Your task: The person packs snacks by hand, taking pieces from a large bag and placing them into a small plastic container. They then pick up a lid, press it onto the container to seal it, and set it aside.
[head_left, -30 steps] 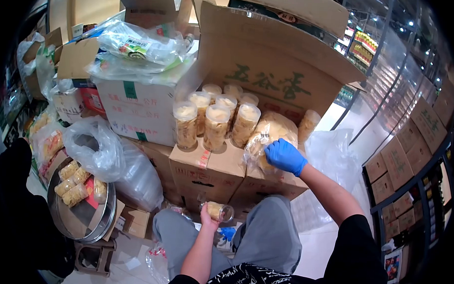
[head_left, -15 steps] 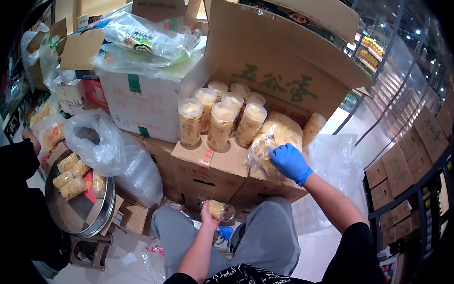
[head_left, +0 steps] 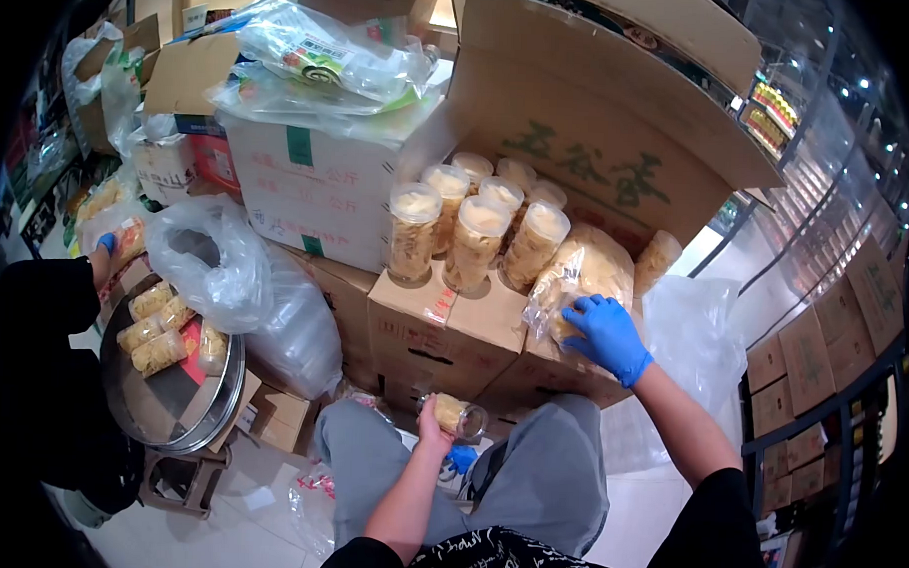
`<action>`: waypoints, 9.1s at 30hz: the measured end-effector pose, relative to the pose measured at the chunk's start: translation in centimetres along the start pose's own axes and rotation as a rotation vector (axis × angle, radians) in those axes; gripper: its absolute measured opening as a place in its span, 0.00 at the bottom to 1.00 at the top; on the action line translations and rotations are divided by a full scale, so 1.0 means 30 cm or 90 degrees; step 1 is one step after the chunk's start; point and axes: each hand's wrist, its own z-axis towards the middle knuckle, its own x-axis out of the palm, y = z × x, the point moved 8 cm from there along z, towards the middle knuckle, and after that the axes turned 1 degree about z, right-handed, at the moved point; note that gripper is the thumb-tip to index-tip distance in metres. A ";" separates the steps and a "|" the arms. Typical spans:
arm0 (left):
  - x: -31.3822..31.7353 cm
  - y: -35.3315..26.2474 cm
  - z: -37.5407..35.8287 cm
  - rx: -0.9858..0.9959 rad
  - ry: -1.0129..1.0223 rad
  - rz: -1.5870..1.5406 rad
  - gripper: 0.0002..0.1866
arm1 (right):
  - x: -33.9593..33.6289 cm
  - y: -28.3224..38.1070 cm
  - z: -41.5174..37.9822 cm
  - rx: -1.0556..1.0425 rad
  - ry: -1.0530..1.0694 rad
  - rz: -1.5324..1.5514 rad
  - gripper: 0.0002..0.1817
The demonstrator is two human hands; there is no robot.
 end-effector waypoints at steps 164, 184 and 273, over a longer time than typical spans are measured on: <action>-0.315 0.179 0.131 -0.024 -0.174 0.155 0.32 | 1.053 0.697 -0.430 0.445 0.280 0.808 0.43; -0.409 0.140 0.210 0.051 -0.211 0.153 0.35 | 1.036 0.698 -0.452 0.454 0.342 0.859 0.47; 0.278 -0.272 -0.404 0.563 -0.187 1.545 0.29 | 1.170 0.553 -0.536 0.873 -0.142 1.202 0.09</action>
